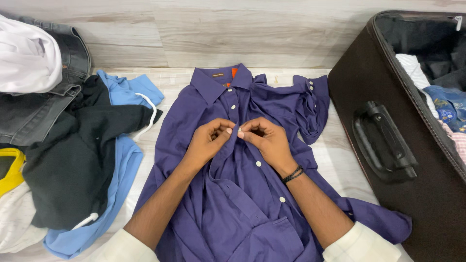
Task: The person buttons a purple shirt, folds it neatly, and places it into an open suitcase. The person also handles other folded clothes nearby.
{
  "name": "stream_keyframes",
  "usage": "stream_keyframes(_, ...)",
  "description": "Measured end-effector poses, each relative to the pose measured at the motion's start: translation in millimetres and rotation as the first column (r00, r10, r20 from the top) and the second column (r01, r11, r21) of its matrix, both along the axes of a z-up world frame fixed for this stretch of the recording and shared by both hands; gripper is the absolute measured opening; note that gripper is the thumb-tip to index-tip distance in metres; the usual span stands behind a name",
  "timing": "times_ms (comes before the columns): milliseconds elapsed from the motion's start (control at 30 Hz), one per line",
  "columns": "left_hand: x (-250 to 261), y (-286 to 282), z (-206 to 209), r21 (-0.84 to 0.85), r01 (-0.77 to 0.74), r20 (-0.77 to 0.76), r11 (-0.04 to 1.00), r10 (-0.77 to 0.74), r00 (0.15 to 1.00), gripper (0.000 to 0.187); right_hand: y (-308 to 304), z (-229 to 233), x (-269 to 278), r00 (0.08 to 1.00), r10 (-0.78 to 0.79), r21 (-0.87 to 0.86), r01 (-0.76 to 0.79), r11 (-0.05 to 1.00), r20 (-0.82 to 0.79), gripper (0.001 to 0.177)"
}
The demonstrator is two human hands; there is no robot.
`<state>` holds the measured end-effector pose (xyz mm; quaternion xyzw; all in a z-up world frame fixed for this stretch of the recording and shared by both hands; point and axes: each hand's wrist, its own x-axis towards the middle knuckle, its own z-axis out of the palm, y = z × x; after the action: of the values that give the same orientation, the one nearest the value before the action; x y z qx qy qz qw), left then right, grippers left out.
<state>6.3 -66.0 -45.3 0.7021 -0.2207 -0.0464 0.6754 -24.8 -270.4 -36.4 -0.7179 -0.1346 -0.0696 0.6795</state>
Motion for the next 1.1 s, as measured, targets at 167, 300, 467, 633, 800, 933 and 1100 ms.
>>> stream_keyframes(167, -11, -4, 13, 0.091, -0.140, 0.227, 0.986, 0.116, 0.967, 0.023, 0, 0, 3, 0.967, 0.090, 0.239, -0.032, 0.971, -0.237, 0.029)
stream_keyframes(300, -19, -5, 26, 0.110, -0.172, 0.318, 0.979, 0.129, 0.939, 0.030, -5, 4, 6, 0.936, 0.130, 0.354, -0.007, 0.935, -0.326, 0.028)
stream_keyframes(467, -17, -5, 23, 0.073, -0.132, 0.195, 0.989, 0.115, 0.974, 0.025, -10, -2, 9, 0.940, 0.163, 0.327, -0.060, 0.943, -0.300, 0.023)
stream_keyframes(633, -12, -4, 16, 0.033, -0.079, 0.140, 0.996, 0.073, 0.987, 0.024, -7, -5, 9, 0.953, 0.158, 0.261, -0.088, 0.961, -0.260, 0.019)
stream_keyframes(800, -11, -3, 13, 0.046, -0.085, 0.103, 0.995, 0.080, 0.991, 0.027, -5, -4, 9, 0.953, 0.144, 0.220, -0.085, 0.972, -0.267, 0.020)
stream_keyframes(933, -9, -2, 11, 0.030, -0.069, 0.107, 0.997, 0.065, 0.992, 0.028, -4, -9, 6, 0.967, 0.132, 0.171, -0.095, 0.981, -0.219, 0.019)
stream_keyframes(1100, -10, -1, 12, -0.030, 0.003, 0.120, 1.000, 0.001, 0.993, 0.031, -4, -6, 2, 0.970, 0.128, 0.153, -0.098, 0.983, -0.205, 0.021)
